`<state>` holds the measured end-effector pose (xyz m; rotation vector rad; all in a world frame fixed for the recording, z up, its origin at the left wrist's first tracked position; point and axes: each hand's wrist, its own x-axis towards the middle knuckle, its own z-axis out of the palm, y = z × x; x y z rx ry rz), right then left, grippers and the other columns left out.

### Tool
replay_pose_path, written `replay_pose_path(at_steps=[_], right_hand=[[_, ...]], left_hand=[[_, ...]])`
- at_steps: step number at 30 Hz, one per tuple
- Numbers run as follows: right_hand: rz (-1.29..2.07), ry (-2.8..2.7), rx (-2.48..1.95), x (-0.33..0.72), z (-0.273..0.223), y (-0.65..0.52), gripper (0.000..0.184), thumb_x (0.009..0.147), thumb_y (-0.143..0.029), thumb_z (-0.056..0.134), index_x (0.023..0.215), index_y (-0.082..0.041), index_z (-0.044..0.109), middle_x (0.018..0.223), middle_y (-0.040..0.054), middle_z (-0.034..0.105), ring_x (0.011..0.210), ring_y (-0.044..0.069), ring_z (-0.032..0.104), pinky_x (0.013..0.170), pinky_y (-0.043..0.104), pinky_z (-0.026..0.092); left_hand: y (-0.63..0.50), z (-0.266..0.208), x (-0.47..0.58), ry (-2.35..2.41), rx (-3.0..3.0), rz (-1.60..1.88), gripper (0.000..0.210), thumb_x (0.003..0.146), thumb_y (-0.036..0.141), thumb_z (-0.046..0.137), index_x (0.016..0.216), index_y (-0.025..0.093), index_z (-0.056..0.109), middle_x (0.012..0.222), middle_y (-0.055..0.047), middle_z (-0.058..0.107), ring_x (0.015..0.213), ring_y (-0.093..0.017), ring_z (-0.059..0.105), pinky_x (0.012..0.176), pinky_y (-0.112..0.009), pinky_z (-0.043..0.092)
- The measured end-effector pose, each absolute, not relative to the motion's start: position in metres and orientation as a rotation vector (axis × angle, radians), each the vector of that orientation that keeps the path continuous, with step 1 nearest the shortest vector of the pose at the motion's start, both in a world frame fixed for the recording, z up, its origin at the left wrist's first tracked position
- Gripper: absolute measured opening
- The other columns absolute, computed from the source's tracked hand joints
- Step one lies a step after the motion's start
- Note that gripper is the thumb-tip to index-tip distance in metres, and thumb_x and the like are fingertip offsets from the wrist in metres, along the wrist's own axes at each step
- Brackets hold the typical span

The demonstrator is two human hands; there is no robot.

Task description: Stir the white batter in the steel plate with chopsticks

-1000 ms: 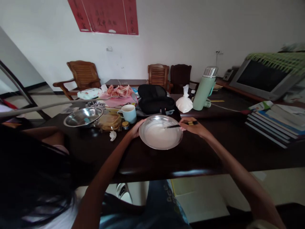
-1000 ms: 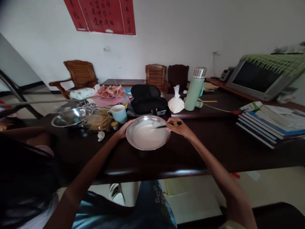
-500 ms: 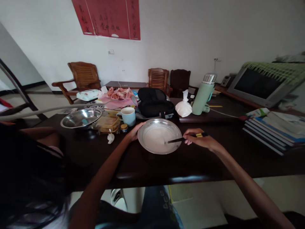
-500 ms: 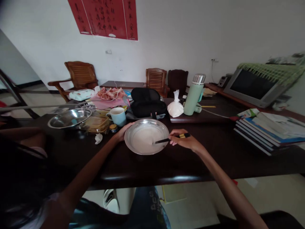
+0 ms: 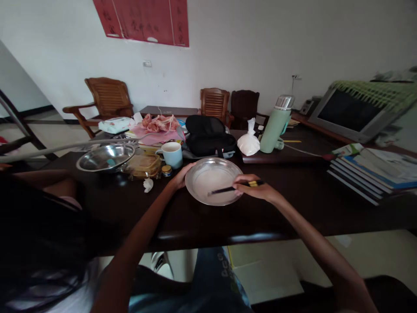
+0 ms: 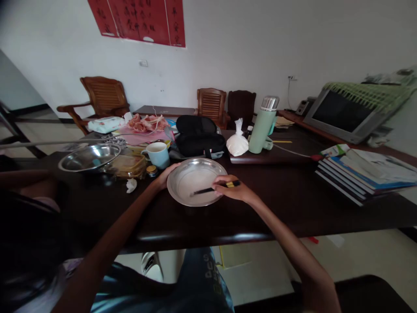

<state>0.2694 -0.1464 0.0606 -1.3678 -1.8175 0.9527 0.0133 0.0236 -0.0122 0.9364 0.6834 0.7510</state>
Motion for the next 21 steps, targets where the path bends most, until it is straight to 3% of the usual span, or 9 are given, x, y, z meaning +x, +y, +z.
replay_pose_path(at_steps=[5, 11, 18, 21], right_hand=[[0.575, -1.829, -1.414, 0.278, 0.064, -0.138, 0.015, 0.082, -0.032, 0.055, 0.078, -0.018, 0.061, 0.071, 0.0006, 0.066, 0.066, 0.015, 0.062, 0.062, 0.026, 0.048], [0.948, -1.871, -1.389, 0.279, 0.070, -0.152, 0.020, 0.083, -0.038, 0.055, 0.079, -0.019, 0.062, 0.070, 0.0032, 0.068, 0.066, 0.017, 0.065, 0.062, 0.028, 0.051], [0.559, -1.918, -1.396, 0.278, 0.081, -0.142, 0.019, 0.084, -0.034, 0.054, 0.074, -0.019, 0.060, 0.067, -0.0004, 0.063, 0.066, 0.015, 0.059, 0.062, 0.026, 0.045], [0.830, -1.979, -1.441, 0.289, 0.088, -0.153, 0.019, 0.084, -0.035, 0.055, 0.076, -0.019, 0.061, 0.069, 0.0013, 0.066, 0.065, 0.016, 0.063, 0.059, 0.025, 0.047]], left_hand=[[0.020, -0.009, 0.015, 0.678, 0.940, 0.794, 0.020, 0.084, 0.030, 0.056, 0.088, 0.016, 0.070, 0.075, -0.003, 0.073, 0.067, -0.017, 0.065, 0.065, -0.026, 0.050], [0.021, -0.009, 0.014, 0.699, 0.951, 0.754, 0.024, 0.083, 0.032, 0.057, 0.092, 0.015, 0.071, 0.074, -0.004, 0.073, 0.065, -0.019, 0.065, 0.066, -0.029, 0.049], [0.019, -0.009, 0.014, 0.696, 0.968, 0.780, 0.025, 0.081, 0.035, 0.060, 0.094, 0.016, 0.069, 0.073, -0.004, 0.072, 0.067, -0.020, 0.065, 0.069, -0.029, 0.048], [0.022, -0.013, 0.013, 0.687, 0.982, 0.749, 0.027, 0.078, 0.038, 0.062, 0.093, 0.017, 0.069, 0.073, -0.005, 0.072, 0.065, -0.020, 0.065, 0.066, -0.030, 0.048]])
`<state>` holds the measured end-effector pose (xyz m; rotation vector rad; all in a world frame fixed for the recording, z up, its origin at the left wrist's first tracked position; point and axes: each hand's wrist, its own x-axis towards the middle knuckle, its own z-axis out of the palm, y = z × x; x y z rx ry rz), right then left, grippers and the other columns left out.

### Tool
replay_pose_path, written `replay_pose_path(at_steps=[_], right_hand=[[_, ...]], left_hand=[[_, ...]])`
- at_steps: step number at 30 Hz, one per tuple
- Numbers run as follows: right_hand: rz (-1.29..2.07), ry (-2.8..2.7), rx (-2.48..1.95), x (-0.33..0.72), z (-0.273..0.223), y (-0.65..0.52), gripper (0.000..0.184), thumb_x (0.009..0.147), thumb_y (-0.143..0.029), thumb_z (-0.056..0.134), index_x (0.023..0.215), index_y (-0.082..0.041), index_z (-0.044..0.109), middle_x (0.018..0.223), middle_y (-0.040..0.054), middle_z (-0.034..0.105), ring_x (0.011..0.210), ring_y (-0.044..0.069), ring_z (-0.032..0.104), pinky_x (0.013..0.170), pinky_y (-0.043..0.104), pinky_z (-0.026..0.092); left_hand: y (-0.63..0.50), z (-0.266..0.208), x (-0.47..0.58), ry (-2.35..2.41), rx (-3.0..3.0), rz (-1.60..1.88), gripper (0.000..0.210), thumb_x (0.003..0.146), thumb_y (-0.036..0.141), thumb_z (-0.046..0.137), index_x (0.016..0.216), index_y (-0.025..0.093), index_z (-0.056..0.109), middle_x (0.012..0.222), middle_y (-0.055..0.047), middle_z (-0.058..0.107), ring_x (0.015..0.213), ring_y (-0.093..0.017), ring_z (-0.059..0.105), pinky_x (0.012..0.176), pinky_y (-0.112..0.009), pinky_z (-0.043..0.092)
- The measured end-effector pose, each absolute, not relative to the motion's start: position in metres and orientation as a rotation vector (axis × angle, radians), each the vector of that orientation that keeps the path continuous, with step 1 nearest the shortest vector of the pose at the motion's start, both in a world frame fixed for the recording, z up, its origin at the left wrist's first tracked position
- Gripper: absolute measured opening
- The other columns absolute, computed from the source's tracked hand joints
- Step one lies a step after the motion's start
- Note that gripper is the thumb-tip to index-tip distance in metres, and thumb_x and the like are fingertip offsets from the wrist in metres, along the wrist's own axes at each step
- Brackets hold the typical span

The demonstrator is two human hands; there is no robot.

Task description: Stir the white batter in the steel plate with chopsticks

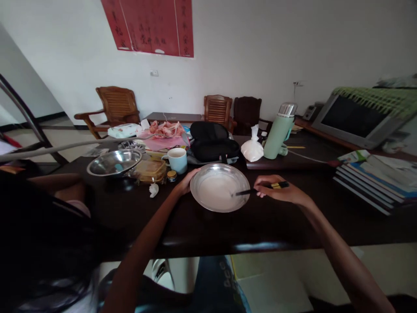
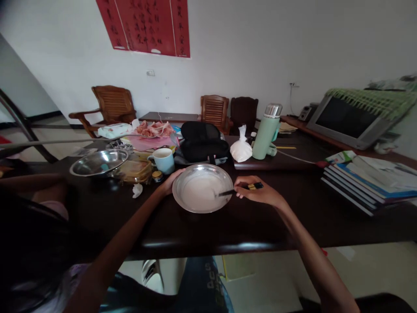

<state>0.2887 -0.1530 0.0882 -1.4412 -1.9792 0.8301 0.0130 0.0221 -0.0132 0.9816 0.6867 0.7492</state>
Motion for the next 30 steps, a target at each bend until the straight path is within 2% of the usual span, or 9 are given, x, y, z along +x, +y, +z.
replay_pose_path(at_steps=[3, 6, 9, 14, 18, 21, 26, 30], right_hand=[[1.001, -1.999, -1.350, 0.273, 0.084, -0.141, 0.018, 0.082, -0.036, 0.056, 0.078, -0.019, 0.063, 0.070, 0.0019, 0.068, 0.067, 0.017, 0.065, 0.060, 0.026, 0.048], [0.812, -1.941, -1.311, 0.263, 0.080, -0.121, 0.018, 0.082, -0.035, 0.056, 0.077, -0.019, 0.063, 0.069, 0.0006, 0.067, 0.069, 0.016, 0.064, 0.064, 0.026, 0.048], [0.708, -1.944, -1.365, 0.280, 0.084, -0.123, 0.022, 0.082, -0.037, 0.056, 0.072, -0.018, 0.061, 0.066, 0.0002, 0.065, 0.065, 0.015, 0.062, 0.062, 0.026, 0.047], [1.112, -1.993, -1.346, 0.283, 0.087, -0.132, 0.021, 0.081, -0.038, 0.058, 0.081, -0.017, 0.063, 0.072, 0.0035, 0.069, 0.065, 0.016, 0.065, 0.060, 0.027, 0.051], [0.861, -1.988, -1.276, 0.269, 0.081, -0.110, 0.017, 0.080, -0.034, 0.059, 0.077, -0.018, 0.064, 0.070, 0.0008, 0.067, 0.067, 0.015, 0.064, 0.063, 0.026, 0.048], [0.675, -1.939, -1.350, 0.286, 0.086, -0.113, 0.023, 0.080, -0.035, 0.059, 0.067, -0.017, 0.062, 0.064, 0.0005, 0.065, 0.061, 0.014, 0.060, 0.058, 0.025, 0.046], [0.961, -1.974, -1.344, 0.283, 0.090, -0.124, 0.025, 0.079, -0.039, 0.061, 0.071, -0.016, 0.063, 0.063, 0.0032, 0.067, 0.057, 0.015, 0.061, 0.054, 0.025, 0.046], [0.811, -1.864, -1.316, 0.256, 0.081, -0.095, 0.021, 0.075, -0.036, 0.061, 0.065, -0.018, 0.059, 0.057, -0.0003, 0.062, 0.054, 0.014, 0.057, 0.053, 0.025, 0.042]], left_hand=[[0.023, -0.015, 0.013, 0.668, 0.982, 0.763, 0.026, 0.079, 0.036, 0.063, 0.094, 0.016, 0.069, 0.076, -0.004, 0.073, 0.068, -0.020, 0.065, 0.067, -0.029, 0.048], [0.021, -0.013, 0.013, 0.662, 0.967, 0.785, 0.024, 0.081, 0.034, 0.060, 0.093, 0.016, 0.070, 0.076, -0.004, 0.073, 0.069, -0.019, 0.066, 0.068, -0.028, 0.049], [0.020, -0.012, 0.013, 0.667, 0.953, 0.770, 0.025, 0.084, 0.034, 0.056, 0.095, 0.016, 0.069, 0.075, -0.004, 0.073, 0.066, -0.018, 0.065, 0.068, -0.028, 0.049], [0.023, -0.014, 0.013, 0.677, 0.956, 0.706, 0.027, 0.086, 0.032, 0.053, 0.097, 0.014, 0.069, 0.077, -0.005, 0.073, 0.067, -0.020, 0.065, 0.067, -0.030, 0.048], [0.026, -0.018, 0.012, 0.647, 0.968, 0.771, 0.024, 0.083, 0.033, 0.058, 0.095, 0.016, 0.069, 0.079, -0.004, 0.073, 0.068, -0.018, 0.065, 0.068, -0.028, 0.049], [0.025, -0.017, 0.011, 0.670, 0.960, 0.742, 0.026, 0.082, 0.037, 0.058, 0.093, 0.016, 0.070, 0.075, -0.004, 0.073, 0.065, -0.019, 0.065, 0.066, -0.029, 0.049], [0.022, -0.014, 0.011, 0.653, 0.968, 0.730, 0.024, 0.078, 0.035, 0.063, 0.093, 0.016, 0.070, 0.078, -0.004, 0.073, 0.067, -0.019, 0.065, 0.067, -0.029, 0.049], [0.023, -0.014, 0.011, 0.649, 0.974, 0.776, 0.023, 0.079, 0.033, 0.063, 0.094, 0.017, 0.070, 0.077, -0.003, 0.073, 0.068, -0.019, 0.065, 0.067, -0.027, 0.049]])
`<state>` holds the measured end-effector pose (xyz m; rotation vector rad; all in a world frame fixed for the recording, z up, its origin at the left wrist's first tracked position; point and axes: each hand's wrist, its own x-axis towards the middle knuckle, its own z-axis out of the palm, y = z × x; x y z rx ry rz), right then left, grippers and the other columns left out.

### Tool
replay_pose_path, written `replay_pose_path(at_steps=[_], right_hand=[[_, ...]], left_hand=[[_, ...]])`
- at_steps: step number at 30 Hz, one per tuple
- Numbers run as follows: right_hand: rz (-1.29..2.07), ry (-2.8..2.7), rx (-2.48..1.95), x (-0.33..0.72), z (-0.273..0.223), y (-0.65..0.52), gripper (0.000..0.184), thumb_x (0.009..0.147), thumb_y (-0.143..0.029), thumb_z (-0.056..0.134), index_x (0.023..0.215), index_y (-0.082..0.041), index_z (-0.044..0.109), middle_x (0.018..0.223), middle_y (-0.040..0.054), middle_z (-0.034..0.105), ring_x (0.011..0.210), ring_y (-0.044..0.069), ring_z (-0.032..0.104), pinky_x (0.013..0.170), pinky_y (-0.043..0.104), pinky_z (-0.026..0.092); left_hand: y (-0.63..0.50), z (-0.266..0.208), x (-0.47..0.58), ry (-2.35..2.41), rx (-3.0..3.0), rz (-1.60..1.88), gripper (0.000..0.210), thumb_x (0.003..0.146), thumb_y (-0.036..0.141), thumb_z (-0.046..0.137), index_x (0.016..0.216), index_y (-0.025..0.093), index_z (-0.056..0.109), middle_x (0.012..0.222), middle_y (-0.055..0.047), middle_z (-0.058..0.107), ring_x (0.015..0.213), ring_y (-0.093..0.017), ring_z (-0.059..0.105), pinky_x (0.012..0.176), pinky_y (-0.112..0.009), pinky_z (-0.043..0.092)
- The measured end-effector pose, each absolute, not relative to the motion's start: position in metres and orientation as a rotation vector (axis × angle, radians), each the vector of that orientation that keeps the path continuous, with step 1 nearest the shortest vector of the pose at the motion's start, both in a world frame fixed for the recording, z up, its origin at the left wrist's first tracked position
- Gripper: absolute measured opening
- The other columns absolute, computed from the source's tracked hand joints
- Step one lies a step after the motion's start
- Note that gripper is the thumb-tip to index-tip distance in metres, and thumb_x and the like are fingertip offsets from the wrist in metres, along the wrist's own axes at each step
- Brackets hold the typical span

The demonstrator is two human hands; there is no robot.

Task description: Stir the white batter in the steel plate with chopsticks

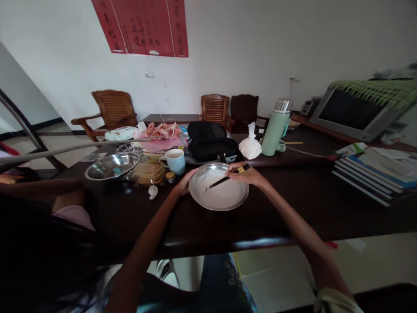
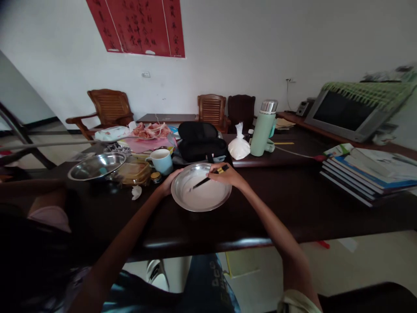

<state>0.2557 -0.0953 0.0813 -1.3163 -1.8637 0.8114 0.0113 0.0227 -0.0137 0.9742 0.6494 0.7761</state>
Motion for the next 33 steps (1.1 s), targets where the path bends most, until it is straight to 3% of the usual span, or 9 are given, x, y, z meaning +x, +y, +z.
replay_pose_path(at_steps=[4, 10, 17, 22, 25, 29, 33], right_hand=[[0.557, -1.794, -1.387, 0.280, 0.086, -0.091, 0.027, 0.074, -0.033, 0.059, 0.052, -0.019, 0.050, 0.046, -0.0036, 0.050, 0.048, 0.011, 0.047, 0.048, 0.024, 0.034], [0.930, -1.838, -1.374, 0.286, 0.090, -0.097, 0.021, 0.068, -0.037, 0.068, 0.064, -0.018, 0.059, 0.051, -0.0028, 0.055, 0.046, 0.010, 0.049, 0.044, 0.022, 0.036], [0.699, -1.589, -1.410, 0.304, 0.081, -0.083, 0.032, 0.065, -0.039, 0.070, 0.052, -0.018, 0.049, 0.042, -0.0071, 0.041, 0.043, 0.007, 0.037, 0.043, 0.021, 0.027], [0.970, -1.713, -1.319, 0.286, 0.068, -0.086, 0.027, 0.067, -0.040, 0.069, 0.062, -0.017, 0.056, 0.051, -0.0050, 0.049, 0.046, 0.008, 0.042, 0.045, 0.021, 0.030], [0.834, -1.666, -1.270, 0.272, 0.060, -0.075, 0.027, 0.067, -0.041, 0.067, 0.060, -0.018, 0.054, 0.054, -0.0044, 0.049, 0.050, 0.009, 0.044, 0.048, 0.023, 0.032], [0.622, -1.499, -1.384, 0.304, 0.057, -0.082, 0.032, 0.069, -0.042, 0.066, 0.055, -0.019, 0.048, 0.048, -0.0060, 0.040, 0.047, 0.009, 0.036, 0.047, 0.024, 0.027], [0.877, -1.741, -1.338, 0.310, 0.057, -0.096, 0.030, 0.070, -0.044, 0.067, 0.061, -0.018, 0.055, 0.052, -0.0045, 0.044, 0.050, 0.010, 0.039, 0.047, 0.024, 0.027]], left_hand=[[0.024, -0.016, 0.011, 0.686, 0.952, 0.729, 0.027, 0.081, 0.036, 0.059, 0.096, 0.016, 0.069, 0.075, -0.004, 0.073, 0.066, -0.019, 0.065, 0.065, -0.029, 0.049], [0.019, -0.009, 0.013, 0.674, 0.949, 0.725, 0.024, 0.082, 0.034, 0.060, 0.091, 0.015, 0.070, 0.074, -0.005, 0.073, 0.066, -0.019, 0.065, 0.067, -0.029, 0.049], [0.018, -0.006, 0.012, 0.696, 0.943, 0.725, 0.026, 0.088, 0.031, 0.051, 0.089, 0.014, 0.071, 0.073, -0.004, 0.073, 0.065, -0.019, 0.065, 0.066, -0.029, 0.050], [0.024, -0.012, 0.010, 0.699, 0.933, 0.698, 0.025, 0.088, 0.029, 0.051, 0.091, 0.014, 0.071, 0.075, -0.005, 0.073, 0.065, -0.019, 0.065, 0.065, -0.029, 0.050], [0.026, -0.014, 0.010, 0.696, 0.934, 0.738, 0.023, 0.086, 0.027, 0.053, 0.095, 0.015, 0.070, 0.077, -0.004, 0.073, 0.067, -0.019, 0.065, 0.067, -0.029, 0.050], [0.024, -0.013, 0.010, 0.725, 0.919, 0.706, 0.028, 0.087, 0.032, 0.052, 0.099, 0.014, 0.069, 0.075, -0.005, 0.073, 0.067, -0.019, 0.065, 0.069, -0.030, 0.049], [0.024, -0.013, 0.010, 0.742, 0.922, 0.700, 0.026, 0.084, 0.034, 0.057, 0.095, 0.014, 0.069, 0.075, -0.006, 0.073, 0.067, -0.020, 0.065, 0.068, -0.030, 0.048]])
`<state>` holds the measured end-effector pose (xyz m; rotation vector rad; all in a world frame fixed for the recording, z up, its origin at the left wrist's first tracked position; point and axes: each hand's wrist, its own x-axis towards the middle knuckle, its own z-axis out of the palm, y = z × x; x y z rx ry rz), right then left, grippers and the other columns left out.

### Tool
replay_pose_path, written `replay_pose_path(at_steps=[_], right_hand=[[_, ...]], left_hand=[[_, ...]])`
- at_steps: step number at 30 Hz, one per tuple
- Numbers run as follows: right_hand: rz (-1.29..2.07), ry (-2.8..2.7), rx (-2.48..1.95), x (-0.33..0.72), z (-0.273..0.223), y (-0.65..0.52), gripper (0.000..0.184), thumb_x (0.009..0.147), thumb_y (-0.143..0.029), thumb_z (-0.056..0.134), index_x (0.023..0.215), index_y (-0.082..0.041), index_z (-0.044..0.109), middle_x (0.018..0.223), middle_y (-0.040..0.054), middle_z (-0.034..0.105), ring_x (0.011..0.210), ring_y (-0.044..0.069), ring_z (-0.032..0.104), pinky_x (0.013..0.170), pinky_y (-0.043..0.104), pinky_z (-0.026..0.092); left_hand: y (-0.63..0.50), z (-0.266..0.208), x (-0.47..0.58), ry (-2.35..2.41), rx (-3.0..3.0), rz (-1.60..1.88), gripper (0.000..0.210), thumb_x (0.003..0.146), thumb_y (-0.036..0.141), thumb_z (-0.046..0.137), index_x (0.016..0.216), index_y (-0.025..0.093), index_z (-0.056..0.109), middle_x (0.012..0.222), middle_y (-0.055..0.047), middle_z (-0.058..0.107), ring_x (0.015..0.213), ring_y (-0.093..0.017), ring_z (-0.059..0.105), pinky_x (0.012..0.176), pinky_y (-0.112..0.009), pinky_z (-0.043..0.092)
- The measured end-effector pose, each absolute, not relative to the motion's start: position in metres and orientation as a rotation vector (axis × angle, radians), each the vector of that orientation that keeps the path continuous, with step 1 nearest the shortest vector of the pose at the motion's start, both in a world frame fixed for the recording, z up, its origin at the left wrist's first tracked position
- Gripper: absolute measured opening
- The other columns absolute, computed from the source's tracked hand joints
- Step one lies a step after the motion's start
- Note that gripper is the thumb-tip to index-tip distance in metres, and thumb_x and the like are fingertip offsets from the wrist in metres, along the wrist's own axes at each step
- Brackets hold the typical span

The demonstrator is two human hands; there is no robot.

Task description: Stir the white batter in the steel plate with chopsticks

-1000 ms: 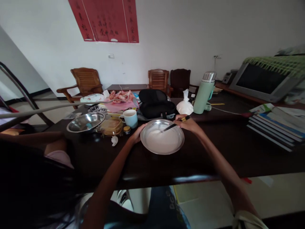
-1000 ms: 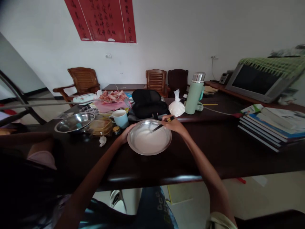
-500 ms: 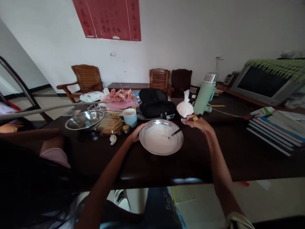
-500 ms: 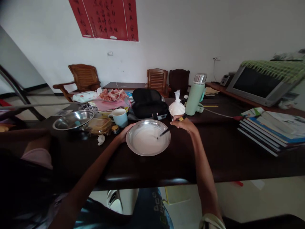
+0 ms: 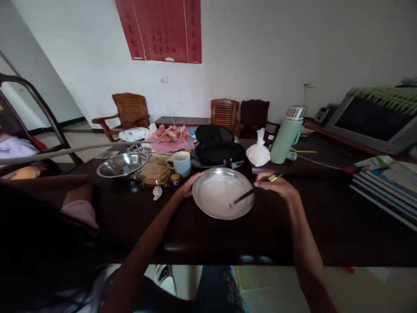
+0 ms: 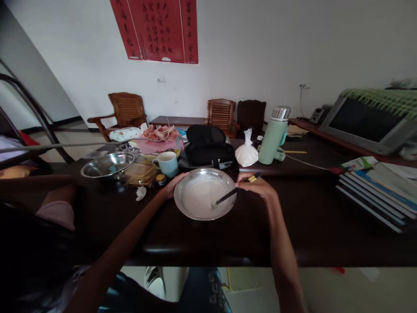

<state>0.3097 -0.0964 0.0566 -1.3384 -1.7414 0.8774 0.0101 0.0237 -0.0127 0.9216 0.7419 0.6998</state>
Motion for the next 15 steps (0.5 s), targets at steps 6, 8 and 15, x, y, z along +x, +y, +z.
replay_pose_path(at_steps=[6, 8, 15], right_hand=[[0.730, -1.733, -1.264, 0.288, 0.056, -0.092, 0.029, 0.072, -0.045, 0.065, 0.065, -0.018, 0.055, 0.059, -0.0029, 0.050, 0.057, 0.011, 0.044, 0.053, 0.024, 0.033], [0.694, -1.669, -1.352, 0.308, 0.060, -0.097, 0.031, 0.073, -0.044, 0.064, 0.061, -0.018, 0.052, 0.052, -0.0048, 0.044, 0.051, 0.010, 0.039, 0.050, 0.024, 0.029], [0.926, -1.927, -1.199, 0.292, 0.056, -0.099, 0.026, 0.073, -0.042, 0.065, 0.070, -0.017, 0.058, 0.063, -0.0019, 0.052, 0.058, 0.011, 0.045, 0.052, 0.024, 0.033]], left_hand=[[0.023, -0.012, 0.010, 0.715, 0.922, 0.760, 0.022, 0.088, 0.027, 0.052, 0.093, 0.014, 0.069, 0.075, -0.004, 0.073, 0.066, -0.017, 0.064, 0.066, -0.028, 0.048], [0.023, -0.011, 0.010, 0.721, 0.923, 0.728, 0.024, 0.088, 0.030, 0.051, 0.093, 0.013, 0.069, 0.076, -0.005, 0.073, 0.066, -0.019, 0.064, 0.067, -0.030, 0.049], [0.026, -0.015, 0.008, 0.704, 0.965, 0.731, 0.024, 0.083, 0.033, 0.059, 0.095, 0.016, 0.069, 0.078, -0.005, 0.073, 0.068, -0.019, 0.064, 0.066, -0.030, 0.049]])
